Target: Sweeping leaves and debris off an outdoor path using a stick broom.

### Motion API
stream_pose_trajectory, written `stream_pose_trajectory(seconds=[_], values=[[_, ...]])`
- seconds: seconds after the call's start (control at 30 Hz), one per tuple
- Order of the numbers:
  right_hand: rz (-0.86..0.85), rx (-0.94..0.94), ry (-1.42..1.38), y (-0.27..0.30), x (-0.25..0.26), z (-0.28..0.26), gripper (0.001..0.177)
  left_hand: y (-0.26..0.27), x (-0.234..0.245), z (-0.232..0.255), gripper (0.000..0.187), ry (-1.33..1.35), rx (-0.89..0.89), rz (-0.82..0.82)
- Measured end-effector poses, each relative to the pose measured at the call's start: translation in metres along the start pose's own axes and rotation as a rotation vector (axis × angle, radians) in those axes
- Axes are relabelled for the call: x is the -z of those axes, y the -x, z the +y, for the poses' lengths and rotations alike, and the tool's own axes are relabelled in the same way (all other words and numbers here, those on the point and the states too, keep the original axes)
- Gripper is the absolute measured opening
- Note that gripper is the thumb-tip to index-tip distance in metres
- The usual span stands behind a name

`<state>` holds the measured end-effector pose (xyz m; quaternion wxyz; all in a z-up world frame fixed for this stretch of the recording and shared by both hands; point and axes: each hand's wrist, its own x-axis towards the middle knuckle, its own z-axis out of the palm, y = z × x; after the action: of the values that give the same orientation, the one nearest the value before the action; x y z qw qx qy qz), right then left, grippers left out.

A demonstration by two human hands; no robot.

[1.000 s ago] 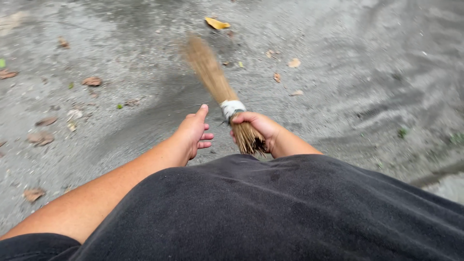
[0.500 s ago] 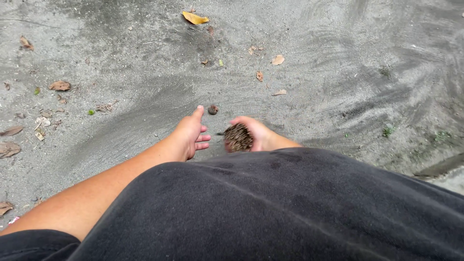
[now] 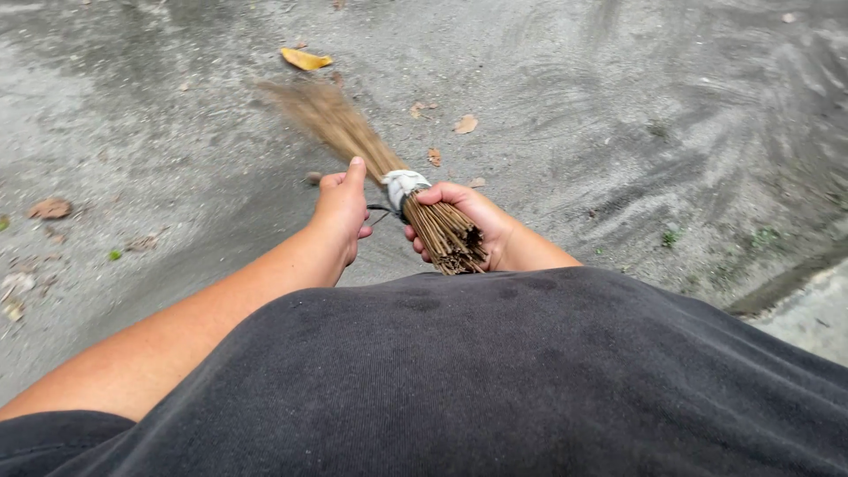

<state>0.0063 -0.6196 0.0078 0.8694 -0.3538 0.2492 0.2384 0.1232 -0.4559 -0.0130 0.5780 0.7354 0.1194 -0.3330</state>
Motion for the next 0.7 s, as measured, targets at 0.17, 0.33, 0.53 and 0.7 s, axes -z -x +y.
stream_pose_trajectory(seconds=[0.17, 0.33, 0.53, 0.7], values=[[0.418, 0.064, -0.06, -0.026, 0.043, -0.022, 0.036, -0.035, -0.004, 0.001, 0.06, -0.056, 0.028, -0.076], [0.579, -0.042, 0.028, -0.084, 0.122, -0.033, 0.039, -0.063, 0.031, 0.017, 0.062, -0.035, 0.064, -0.034], [0.192, -0.309, 0.237, -0.156, 0.1, -0.017, 0.042, -0.099, 0.053, 0.022, 0.064, -0.038, 0.151, 0.028], [-0.054, -0.215, 0.274, -0.129, 0.032, -0.051, 0.069, -0.119, 0.029, 0.035, 0.063, -0.015, 0.174, -0.013]])
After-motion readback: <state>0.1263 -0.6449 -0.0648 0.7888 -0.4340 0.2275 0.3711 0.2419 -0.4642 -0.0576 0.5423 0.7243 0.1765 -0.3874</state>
